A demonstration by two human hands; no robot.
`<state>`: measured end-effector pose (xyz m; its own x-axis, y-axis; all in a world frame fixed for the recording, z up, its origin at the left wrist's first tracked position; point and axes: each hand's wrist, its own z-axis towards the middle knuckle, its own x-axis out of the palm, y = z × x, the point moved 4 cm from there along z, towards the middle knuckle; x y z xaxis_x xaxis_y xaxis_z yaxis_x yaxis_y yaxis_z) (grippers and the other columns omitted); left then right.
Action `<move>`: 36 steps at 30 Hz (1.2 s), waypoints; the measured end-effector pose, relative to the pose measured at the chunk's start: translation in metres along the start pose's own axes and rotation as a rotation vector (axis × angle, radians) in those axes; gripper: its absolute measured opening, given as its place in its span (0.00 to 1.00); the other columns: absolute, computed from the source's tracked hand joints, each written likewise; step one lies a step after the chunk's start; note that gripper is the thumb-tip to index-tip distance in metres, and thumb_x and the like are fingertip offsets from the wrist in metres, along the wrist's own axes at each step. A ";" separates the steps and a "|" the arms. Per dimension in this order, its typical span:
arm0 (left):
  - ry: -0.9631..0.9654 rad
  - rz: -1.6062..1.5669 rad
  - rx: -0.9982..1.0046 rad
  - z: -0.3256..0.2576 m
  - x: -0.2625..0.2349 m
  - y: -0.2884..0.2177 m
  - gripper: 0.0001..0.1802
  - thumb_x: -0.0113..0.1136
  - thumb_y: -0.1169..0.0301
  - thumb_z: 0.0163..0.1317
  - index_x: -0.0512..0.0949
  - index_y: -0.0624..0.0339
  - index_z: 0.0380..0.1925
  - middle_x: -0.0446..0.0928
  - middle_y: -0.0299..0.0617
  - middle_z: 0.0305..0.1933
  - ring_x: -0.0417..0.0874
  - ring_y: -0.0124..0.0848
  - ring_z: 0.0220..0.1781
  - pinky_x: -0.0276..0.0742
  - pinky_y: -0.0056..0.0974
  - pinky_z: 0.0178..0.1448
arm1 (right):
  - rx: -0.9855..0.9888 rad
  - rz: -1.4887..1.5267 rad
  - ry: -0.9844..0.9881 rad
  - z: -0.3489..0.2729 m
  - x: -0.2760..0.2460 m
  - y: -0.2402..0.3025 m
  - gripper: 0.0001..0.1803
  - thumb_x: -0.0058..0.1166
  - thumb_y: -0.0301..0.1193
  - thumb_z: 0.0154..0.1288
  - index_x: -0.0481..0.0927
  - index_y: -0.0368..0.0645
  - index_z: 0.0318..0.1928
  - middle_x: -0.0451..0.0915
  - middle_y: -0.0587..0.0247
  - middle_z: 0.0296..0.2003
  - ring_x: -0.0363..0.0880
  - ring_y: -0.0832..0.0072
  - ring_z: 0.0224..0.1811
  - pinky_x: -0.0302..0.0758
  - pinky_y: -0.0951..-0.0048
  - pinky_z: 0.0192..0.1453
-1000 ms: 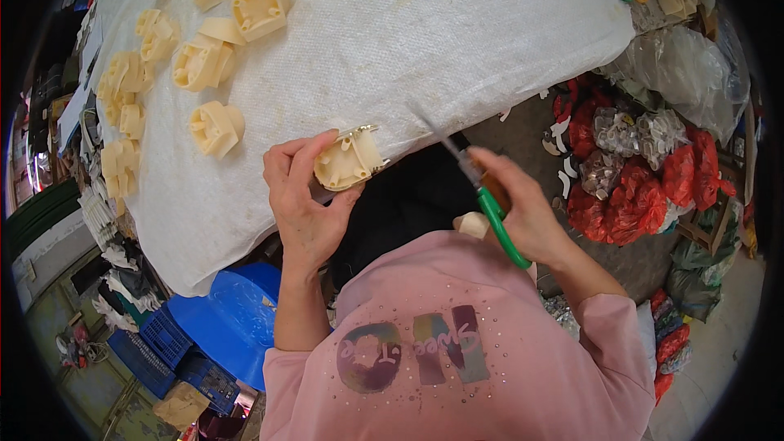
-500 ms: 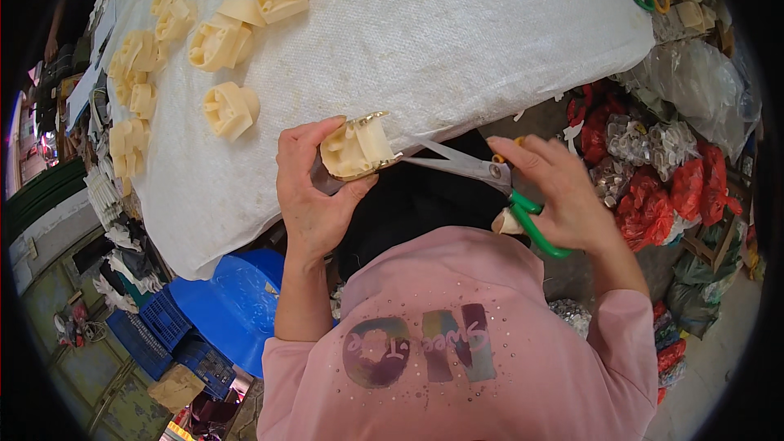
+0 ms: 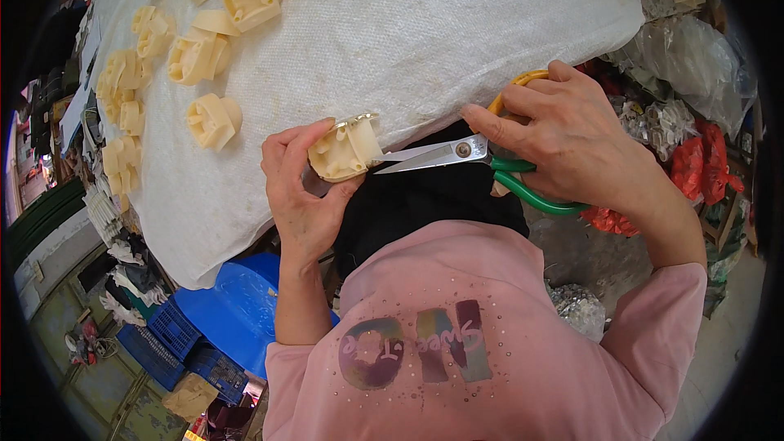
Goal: Manually assembling and trimming foam or plastic shoe heel components using scissors.
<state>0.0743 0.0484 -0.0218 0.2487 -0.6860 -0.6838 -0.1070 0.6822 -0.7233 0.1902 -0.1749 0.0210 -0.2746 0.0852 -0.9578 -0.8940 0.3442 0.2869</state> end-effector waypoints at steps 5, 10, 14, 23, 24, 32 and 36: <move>-0.039 -0.015 -0.003 0.000 0.002 -0.002 0.32 0.73 0.73 0.34 0.77 0.54 0.46 0.71 0.40 0.42 0.70 0.37 0.47 0.65 0.38 0.53 | -0.041 -0.015 -0.007 0.001 -0.001 -0.002 0.26 0.64 0.39 0.45 0.75 0.47 0.47 0.74 0.69 0.26 0.76 0.71 0.26 0.69 0.66 0.38; 0.001 0.087 0.027 0.001 0.002 -0.003 0.32 0.71 0.75 0.33 0.77 0.58 0.47 0.69 0.40 0.42 0.72 0.36 0.48 0.69 0.36 0.55 | -0.065 -0.070 -0.004 -0.001 0.003 -0.004 0.23 0.62 0.36 0.46 0.76 0.46 0.46 0.75 0.69 0.26 0.76 0.72 0.26 0.70 0.67 0.37; -0.022 0.089 0.029 0.001 0.002 -0.003 0.32 0.71 0.75 0.34 0.76 0.58 0.47 0.69 0.40 0.42 0.72 0.36 0.47 0.69 0.36 0.54 | -0.019 -0.071 -0.043 -0.004 -0.003 -0.011 0.23 0.62 0.34 0.47 0.76 0.48 0.47 0.75 0.68 0.27 0.76 0.71 0.28 0.71 0.69 0.37; -0.111 0.052 -0.018 0.000 0.005 -0.003 0.32 0.73 0.75 0.33 0.78 0.53 0.47 0.69 0.40 0.40 0.70 0.38 0.45 0.64 0.39 0.53 | 0.444 1.096 -0.405 -0.043 0.017 -0.030 0.38 0.56 0.28 0.52 0.62 0.40 0.66 0.70 0.65 0.44 0.70 0.71 0.48 0.68 0.74 0.48; -0.104 0.091 0.005 0.001 0.008 -0.003 0.32 0.73 0.74 0.34 0.77 0.56 0.47 0.69 0.40 0.40 0.71 0.37 0.45 0.67 0.37 0.52 | 0.446 1.092 -0.414 -0.042 0.026 -0.027 0.38 0.56 0.28 0.52 0.62 0.40 0.66 0.70 0.65 0.44 0.70 0.71 0.48 0.68 0.74 0.48; -0.088 0.142 -0.006 0.003 0.006 -0.007 0.32 0.73 0.72 0.36 0.76 0.60 0.48 0.69 0.41 0.40 0.73 0.36 0.45 0.70 0.36 0.52 | 0.225 1.738 -0.735 0.010 0.027 0.035 0.40 0.49 0.27 0.51 0.54 0.33 0.67 0.72 0.56 0.46 0.68 0.75 0.41 0.67 0.73 0.51; -0.094 0.155 0.001 0.002 0.005 -0.007 0.32 0.73 0.72 0.36 0.76 0.60 0.48 0.69 0.41 0.39 0.73 0.36 0.45 0.70 0.36 0.52 | 0.264 1.929 -0.704 0.009 0.022 0.024 0.46 0.54 0.38 0.52 0.47 0.44 0.70 0.69 0.42 0.50 0.71 0.66 0.47 0.66 0.66 0.56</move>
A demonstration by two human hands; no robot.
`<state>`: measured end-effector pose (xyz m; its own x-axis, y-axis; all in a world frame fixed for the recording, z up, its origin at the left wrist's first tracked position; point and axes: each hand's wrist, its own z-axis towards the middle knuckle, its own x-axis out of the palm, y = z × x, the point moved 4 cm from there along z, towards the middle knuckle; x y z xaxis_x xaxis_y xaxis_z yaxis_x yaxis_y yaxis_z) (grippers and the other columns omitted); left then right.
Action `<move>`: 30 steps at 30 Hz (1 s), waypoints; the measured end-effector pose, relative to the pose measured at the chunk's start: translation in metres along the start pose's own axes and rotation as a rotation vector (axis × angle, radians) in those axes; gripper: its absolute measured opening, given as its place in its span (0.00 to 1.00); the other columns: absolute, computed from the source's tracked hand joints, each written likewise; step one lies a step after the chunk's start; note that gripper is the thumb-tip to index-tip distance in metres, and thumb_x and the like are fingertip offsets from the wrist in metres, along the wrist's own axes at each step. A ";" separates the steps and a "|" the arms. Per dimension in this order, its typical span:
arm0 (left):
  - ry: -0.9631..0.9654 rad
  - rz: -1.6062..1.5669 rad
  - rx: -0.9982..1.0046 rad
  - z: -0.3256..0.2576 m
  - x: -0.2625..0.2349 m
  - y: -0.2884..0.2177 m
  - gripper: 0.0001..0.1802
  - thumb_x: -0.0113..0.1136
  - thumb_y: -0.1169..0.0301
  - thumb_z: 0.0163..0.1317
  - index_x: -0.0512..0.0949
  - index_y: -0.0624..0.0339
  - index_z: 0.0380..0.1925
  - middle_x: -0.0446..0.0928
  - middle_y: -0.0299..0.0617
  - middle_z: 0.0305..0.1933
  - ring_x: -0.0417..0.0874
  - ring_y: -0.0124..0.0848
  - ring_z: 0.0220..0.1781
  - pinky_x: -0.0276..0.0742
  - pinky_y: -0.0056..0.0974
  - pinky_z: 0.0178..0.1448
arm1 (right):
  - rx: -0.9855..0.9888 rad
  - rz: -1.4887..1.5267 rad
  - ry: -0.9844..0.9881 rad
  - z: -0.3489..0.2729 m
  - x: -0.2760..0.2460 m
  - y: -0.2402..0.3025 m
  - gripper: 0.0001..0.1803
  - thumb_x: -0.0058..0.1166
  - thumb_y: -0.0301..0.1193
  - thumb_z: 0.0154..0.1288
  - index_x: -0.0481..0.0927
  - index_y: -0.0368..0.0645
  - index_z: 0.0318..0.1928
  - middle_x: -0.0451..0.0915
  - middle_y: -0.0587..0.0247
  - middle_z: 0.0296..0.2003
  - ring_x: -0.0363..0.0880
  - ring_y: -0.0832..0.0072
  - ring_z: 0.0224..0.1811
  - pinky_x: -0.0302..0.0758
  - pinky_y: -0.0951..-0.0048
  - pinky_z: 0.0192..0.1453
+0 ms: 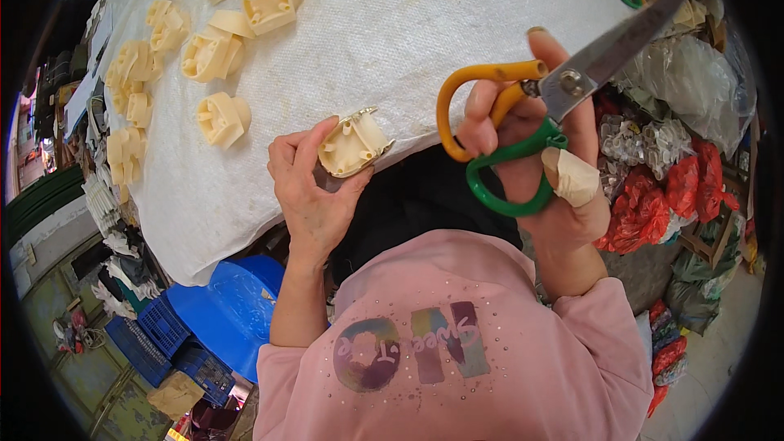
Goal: Manually assembling and trimming foam or plastic shoe heel components using scissors.
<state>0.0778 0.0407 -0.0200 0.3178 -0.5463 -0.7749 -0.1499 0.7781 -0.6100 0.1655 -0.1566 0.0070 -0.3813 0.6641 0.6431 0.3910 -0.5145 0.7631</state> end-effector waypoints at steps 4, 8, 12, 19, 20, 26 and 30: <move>-0.003 0.016 0.025 0.001 0.001 0.000 0.32 0.73 0.72 0.36 0.76 0.60 0.47 0.69 0.41 0.39 0.72 0.36 0.44 0.70 0.37 0.51 | -0.068 0.102 -0.008 0.004 -0.004 -0.014 0.45 0.57 0.31 0.55 0.46 0.43 0.70 0.73 0.52 0.47 0.73 0.75 0.42 0.70 0.75 0.48; 0.003 0.003 0.002 0.001 0.002 0.000 0.32 0.73 0.73 0.35 0.76 0.61 0.47 0.69 0.41 0.39 0.72 0.36 0.44 0.70 0.37 0.51 | -0.068 0.183 -0.027 0.005 0.005 -0.029 0.36 0.47 0.27 0.62 0.50 0.50 0.69 0.69 0.57 0.34 0.66 0.75 0.32 0.65 0.67 0.39; -0.007 -0.006 -0.027 0.000 0.001 -0.001 0.32 0.72 0.74 0.35 0.76 0.60 0.48 0.69 0.41 0.39 0.72 0.35 0.44 0.70 0.36 0.51 | -0.038 0.003 -0.175 0.009 0.011 -0.047 0.31 0.47 0.24 0.61 0.56 0.39 0.65 0.68 0.65 0.31 0.64 0.80 0.31 0.66 0.74 0.38; -0.004 -0.020 -0.011 -0.001 0.001 0.004 0.32 0.72 0.74 0.36 0.76 0.59 0.48 0.68 0.41 0.39 0.72 0.35 0.43 0.70 0.35 0.50 | -0.112 0.144 0.068 0.025 0.003 -0.051 0.27 0.45 0.22 0.61 0.57 0.35 0.61 0.68 0.64 0.31 0.66 0.78 0.30 0.65 0.75 0.37; -0.004 -0.016 -0.012 0.000 0.001 0.004 0.32 0.72 0.74 0.36 0.76 0.59 0.48 0.68 0.41 0.39 0.72 0.35 0.43 0.70 0.35 0.50 | -0.107 0.062 0.043 0.022 0.002 -0.039 0.28 0.45 0.22 0.61 0.57 0.35 0.61 0.68 0.64 0.31 0.66 0.78 0.30 0.66 0.75 0.37; 0.007 -0.023 0.012 0.002 -0.001 0.000 0.33 0.72 0.74 0.36 0.76 0.59 0.49 0.68 0.40 0.39 0.72 0.35 0.43 0.69 0.35 0.51 | -0.073 0.193 0.089 0.026 0.005 -0.058 0.27 0.45 0.23 0.58 0.59 0.35 0.60 0.68 0.63 0.32 0.66 0.78 0.31 0.67 0.75 0.37; 0.026 0.006 0.006 0.005 -0.001 0.002 0.33 0.72 0.74 0.35 0.76 0.59 0.49 0.68 0.41 0.39 0.72 0.35 0.43 0.69 0.35 0.51 | -0.132 0.172 0.129 0.042 0.005 -0.045 0.27 0.44 0.23 0.60 0.59 0.36 0.60 0.69 0.63 0.32 0.67 0.78 0.31 0.67 0.74 0.37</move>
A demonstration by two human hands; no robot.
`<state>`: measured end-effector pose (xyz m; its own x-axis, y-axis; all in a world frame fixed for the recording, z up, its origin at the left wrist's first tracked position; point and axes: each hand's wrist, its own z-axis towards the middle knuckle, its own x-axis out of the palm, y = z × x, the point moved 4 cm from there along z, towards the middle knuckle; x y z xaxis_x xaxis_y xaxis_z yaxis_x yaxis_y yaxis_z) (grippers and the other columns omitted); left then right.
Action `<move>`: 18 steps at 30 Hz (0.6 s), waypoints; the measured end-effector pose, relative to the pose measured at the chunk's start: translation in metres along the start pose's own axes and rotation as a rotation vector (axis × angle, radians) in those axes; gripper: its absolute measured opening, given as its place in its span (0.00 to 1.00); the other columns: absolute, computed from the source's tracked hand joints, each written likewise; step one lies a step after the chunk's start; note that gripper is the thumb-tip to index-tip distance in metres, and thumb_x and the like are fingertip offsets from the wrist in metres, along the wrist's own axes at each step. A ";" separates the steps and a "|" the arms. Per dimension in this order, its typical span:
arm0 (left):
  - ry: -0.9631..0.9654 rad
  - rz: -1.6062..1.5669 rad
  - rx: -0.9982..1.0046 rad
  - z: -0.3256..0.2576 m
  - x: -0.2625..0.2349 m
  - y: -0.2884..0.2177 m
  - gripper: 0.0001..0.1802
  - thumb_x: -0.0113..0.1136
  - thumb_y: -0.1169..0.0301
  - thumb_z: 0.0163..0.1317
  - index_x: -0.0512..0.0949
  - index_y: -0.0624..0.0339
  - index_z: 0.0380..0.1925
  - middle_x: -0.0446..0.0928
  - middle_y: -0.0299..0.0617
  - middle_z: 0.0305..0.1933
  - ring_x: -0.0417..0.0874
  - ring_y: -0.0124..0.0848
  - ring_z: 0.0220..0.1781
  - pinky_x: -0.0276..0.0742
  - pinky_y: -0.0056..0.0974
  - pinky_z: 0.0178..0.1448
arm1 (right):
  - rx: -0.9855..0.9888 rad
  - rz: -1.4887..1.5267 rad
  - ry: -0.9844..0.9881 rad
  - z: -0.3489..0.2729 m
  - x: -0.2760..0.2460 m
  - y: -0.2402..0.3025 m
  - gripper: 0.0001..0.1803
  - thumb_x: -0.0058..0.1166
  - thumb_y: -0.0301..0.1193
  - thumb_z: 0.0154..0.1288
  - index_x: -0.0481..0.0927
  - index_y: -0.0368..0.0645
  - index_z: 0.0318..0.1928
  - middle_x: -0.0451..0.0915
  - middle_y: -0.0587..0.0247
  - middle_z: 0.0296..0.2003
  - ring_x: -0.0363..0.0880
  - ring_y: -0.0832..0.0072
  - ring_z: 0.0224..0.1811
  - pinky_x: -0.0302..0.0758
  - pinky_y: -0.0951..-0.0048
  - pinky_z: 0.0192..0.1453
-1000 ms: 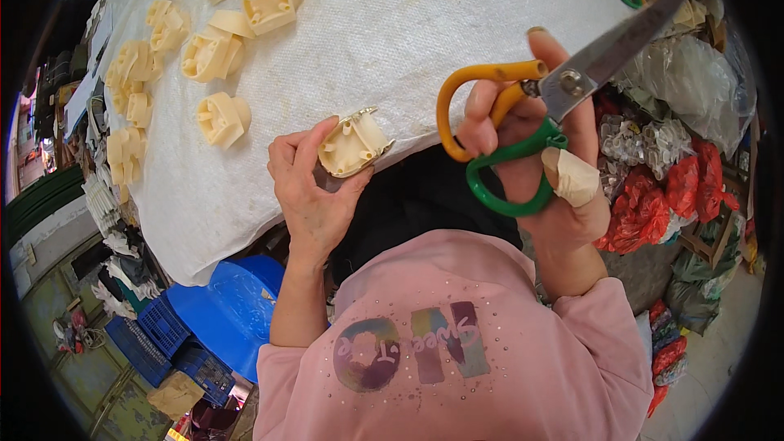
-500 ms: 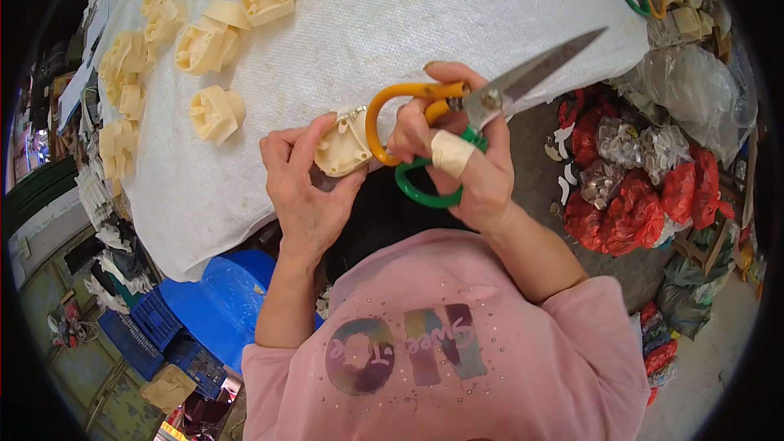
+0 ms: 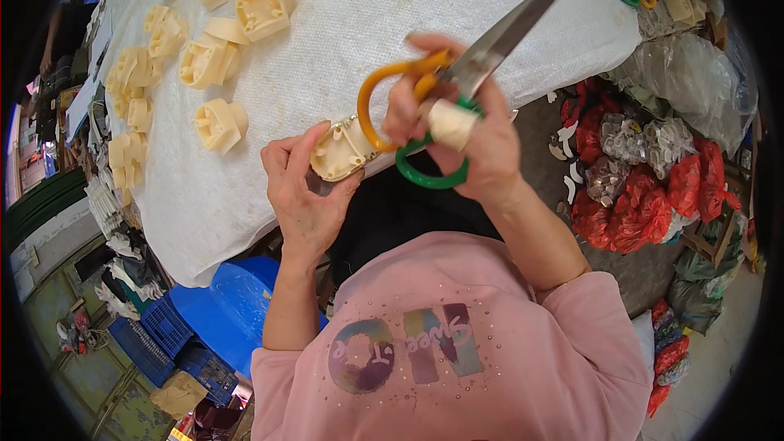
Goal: Manually assembling and trimming foam or plastic shoe heel components using scissors.
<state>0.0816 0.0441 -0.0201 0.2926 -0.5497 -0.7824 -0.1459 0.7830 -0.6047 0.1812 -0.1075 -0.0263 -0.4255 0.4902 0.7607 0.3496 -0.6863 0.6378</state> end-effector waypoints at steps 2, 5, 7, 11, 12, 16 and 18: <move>-0.005 0.010 0.001 -0.002 0.000 -0.002 0.33 0.73 0.74 0.35 0.76 0.59 0.49 0.68 0.41 0.39 0.72 0.35 0.43 0.69 0.35 0.51 | -0.147 0.059 0.017 0.013 0.002 0.014 0.27 0.44 0.23 0.60 0.58 0.37 0.61 0.69 0.63 0.32 0.68 0.79 0.30 0.68 0.75 0.36; -0.025 -0.043 -0.001 -0.002 -0.002 -0.005 0.33 0.73 0.77 0.33 0.77 0.58 0.47 0.67 0.42 0.37 0.70 0.37 0.42 0.69 0.37 0.47 | -0.139 -0.038 -0.059 0.024 0.014 -0.003 0.27 0.42 0.21 0.58 0.59 0.37 0.60 0.70 0.63 0.31 0.69 0.79 0.30 0.68 0.77 0.36; -0.027 -0.091 -0.004 -0.002 -0.001 -0.003 0.33 0.73 0.77 0.33 0.77 0.58 0.47 0.67 0.42 0.37 0.70 0.37 0.42 0.69 0.37 0.47 | 0.010 -0.053 -0.093 0.023 0.010 -0.022 0.26 0.42 0.21 0.55 0.61 0.35 0.57 0.70 0.63 0.30 0.69 0.79 0.29 0.68 0.77 0.36; -0.009 -0.080 -0.015 0.000 -0.001 0.000 0.33 0.73 0.77 0.33 0.77 0.58 0.47 0.67 0.42 0.37 0.70 0.37 0.42 0.69 0.37 0.47 | 0.091 -0.049 -0.062 0.029 0.007 -0.017 0.26 0.44 0.23 0.57 0.61 0.34 0.58 0.71 0.63 0.31 0.69 0.79 0.30 0.69 0.77 0.37; -0.018 -0.073 0.010 0.000 -0.001 0.001 0.33 0.73 0.77 0.34 0.77 0.58 0.47 0.67 0.42 0.37 0.71 0.37 0.42 0.70 0.36 0.47 | 0.092 -0.054 -0.066 0.029 0.010 -0.011 0.26 0.44 0.23 0.57 0.61 0.34 0.58 0.71 0.63 0.31 0.69 0.79 0.30 0.69 0.77 0.37; -0.028 -0.065 0.007 -0.001 -0.002 -0.002 0.33 0.73 0.76 0.34 0.77 0.59 0.47 0.68 0.43 0.37 0.71 0.37 0.41 0.70 0.36 0.46 | -0.023 -0.248 -0.075 0.014 0.014 -0.024 0.29 0.46 0.25 0.60 0.58 0.42 0.63 0.67 0.62 0.29 0.65 0.75 0.30 0.66 0.70 0.37; -0.027 -0.059 0.021 0.001 0.001 0.000 0.33 0.73 0.76 0.34 0.77 0.58 0.47 0.68 0.43 0.37 0.71 0.37 0.41 0.70 0.36 0.46 | 0.027 -0.021 -0.122 0.016 0.005 -0.027 0.30 0.46 0.26 0.60 0.57 0.40 0.63 0.67 0.62 0.30 0.65 0.75 0.30 0.66 0.71 0.37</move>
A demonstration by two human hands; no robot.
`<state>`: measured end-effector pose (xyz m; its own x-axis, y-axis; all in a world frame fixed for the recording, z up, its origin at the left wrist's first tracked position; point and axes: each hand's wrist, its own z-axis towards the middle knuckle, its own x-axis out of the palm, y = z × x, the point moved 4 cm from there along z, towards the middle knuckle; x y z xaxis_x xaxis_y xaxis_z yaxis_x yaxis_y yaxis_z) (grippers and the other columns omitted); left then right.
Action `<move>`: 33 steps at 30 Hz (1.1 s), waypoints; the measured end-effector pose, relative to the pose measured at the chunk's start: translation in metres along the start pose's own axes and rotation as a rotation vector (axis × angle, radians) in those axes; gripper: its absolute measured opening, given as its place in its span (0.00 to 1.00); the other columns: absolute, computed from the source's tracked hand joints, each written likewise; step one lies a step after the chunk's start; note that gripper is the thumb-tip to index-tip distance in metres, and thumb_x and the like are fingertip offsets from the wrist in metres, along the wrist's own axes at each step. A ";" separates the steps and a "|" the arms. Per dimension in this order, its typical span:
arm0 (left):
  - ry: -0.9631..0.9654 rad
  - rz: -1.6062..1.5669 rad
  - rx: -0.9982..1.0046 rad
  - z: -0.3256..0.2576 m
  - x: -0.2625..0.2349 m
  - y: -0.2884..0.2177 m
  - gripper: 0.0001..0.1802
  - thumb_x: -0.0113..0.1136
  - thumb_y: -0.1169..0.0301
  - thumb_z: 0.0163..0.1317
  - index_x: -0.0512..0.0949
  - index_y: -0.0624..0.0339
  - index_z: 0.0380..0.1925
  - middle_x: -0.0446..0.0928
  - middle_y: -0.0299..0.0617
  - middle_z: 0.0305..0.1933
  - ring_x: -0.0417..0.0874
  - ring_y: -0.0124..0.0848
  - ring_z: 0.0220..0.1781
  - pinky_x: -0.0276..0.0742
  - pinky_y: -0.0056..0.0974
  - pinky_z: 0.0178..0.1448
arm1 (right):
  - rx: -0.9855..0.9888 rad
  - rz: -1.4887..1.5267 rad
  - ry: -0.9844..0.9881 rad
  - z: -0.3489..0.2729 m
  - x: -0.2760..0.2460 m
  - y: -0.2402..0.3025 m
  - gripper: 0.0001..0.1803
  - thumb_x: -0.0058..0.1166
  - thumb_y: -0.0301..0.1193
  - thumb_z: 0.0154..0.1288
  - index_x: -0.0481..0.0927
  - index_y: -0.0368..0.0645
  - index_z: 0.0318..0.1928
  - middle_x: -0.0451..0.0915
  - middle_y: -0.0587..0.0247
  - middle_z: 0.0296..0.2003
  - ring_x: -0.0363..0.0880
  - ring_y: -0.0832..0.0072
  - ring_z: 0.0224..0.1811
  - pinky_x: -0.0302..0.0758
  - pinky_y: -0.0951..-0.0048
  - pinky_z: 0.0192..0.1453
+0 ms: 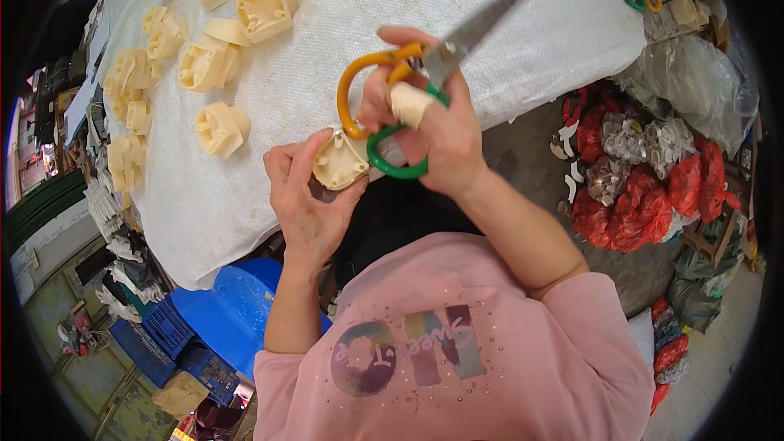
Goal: Manually assembling and trimming foam or plastic shoe heel components using scissors.
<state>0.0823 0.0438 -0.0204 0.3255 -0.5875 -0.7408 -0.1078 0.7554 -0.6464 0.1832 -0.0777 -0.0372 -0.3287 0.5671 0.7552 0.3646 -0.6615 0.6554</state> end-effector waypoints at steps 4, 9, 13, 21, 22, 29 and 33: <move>0.008 0.017 -0.010 -0.002 -0.005 0.002 0.32 0.73 0.76 0.34 0.77 0.58 0.47 0.68 0.43 0.37 0.72 0.37 0.41 0.71 0.36 0.46 | -0.017 -0.041 0.056 0.004 0.007 0.012 0.31 0.46 0.25 0.59 0.57 0.39 0.63 0.68 0.62 0.31 0.65 0.75 0.30 0.66 0.71 0.37; 0.023 0.025 -0.005 0.000 -0.003 -0.001 0.33 0.73 0.76 0.35 0.75 0.60 0.48 0.68 0.43 0.40 0.72 0.37 0.44 0.71 0.36 0.49 | -0.010 0.048 -0.003 0.001 0.001 0.002 0.28 0.45 0.23 0.58 0.59 0.37 0.61 0.69 0.62 0.33 0.67 0.77 0.32 0.68 0.71 0.40; -0.053 -0.127 0.131 -0.006 -0.003 0.007 0.31 0.71 0.80 0.37 0.72 0.60 0.46 0.68 0.45 0.42 0.71 0.37 0.48 0.71 0.36 0.50 | -0.073 0.064 -0.037 -0.001 -0.006 0.025 0.30 0.48 0.26 0.59 0.58 0.37 0.63 0.70 0.60 0.32 0.67 0.76 0.31 0.68 0.70 0.40; -0.271 -0.372 0.178 -0.035 -0.021 0.021 0.34 0.69 0.86 0.41 0.65 0.57 0.49 0.63 0.46 0.52 0.69 0.35 0.53 0.73 0.38 0.55 | -0.237 -1.031 -0.141 0.011 -0.031 0.121 0.29 0.52 0.29 0.59 0.65 0.38 0.62 0.71 0.65 0.34 0.69 0.81 0.35 0.68 0.78 0.40; -0.298 -0.349 0.169 -0.040 -0.030 0.024 0.34 0.69 0.86 0.41 0.65 0.57 0.49 0.63 0.46 0.52 0.69 0.35 0.53 0.73 0.38 0.55 | -0.248 -1.243 -0.104 0.021 -0.036 0.126 0.29 0.52 0.30 0.59 0.66 0.40 0.62 0.71 0.66 0.34 0.69 0.81 0.36 0.68 0.78 0.41; -0.514 -0.015 -0.048 -0.094 -0.081 0.062 0.34 0.69 0.84 0.43 0.64 0.61 0.51 0.64 0.46 0.53 0.69 0.34 0.55 0.71 0.37 0.57 | -0.449 -2.130 0.061 0.063 -0.091 0.132 0.33 0.54 0.27 0.53 0.68 0.52 0.63 0.71 0.51 0.50 0.67 0.57 0.54 0.64 0.63 0.59; -0.960 -0.013 -0.600 -0.188 -0.117 0.145 0.30 0.68 0.79 0.47 0.65 0.66 0.50 0.66 0.46 0.52 0.69 0.35 0.53 0.66 0.37 0.59 | -0.505 -2.549 -0.122 0.057 -0.075 0.131 0.30 0.53 0.26 0.52 0.71 0.54 0.60 0.68 0.54 0.55 0.62 0.56 0.59 0.58 0.55 0.63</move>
<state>-0.1481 0.1678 -0.0616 0.8887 0.0664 -0.4537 -0.4479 0.3377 -0.8279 0.3049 -0.1792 -0.0076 0.4105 0.0606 -0.9098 -0.4951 0.8527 -0.1666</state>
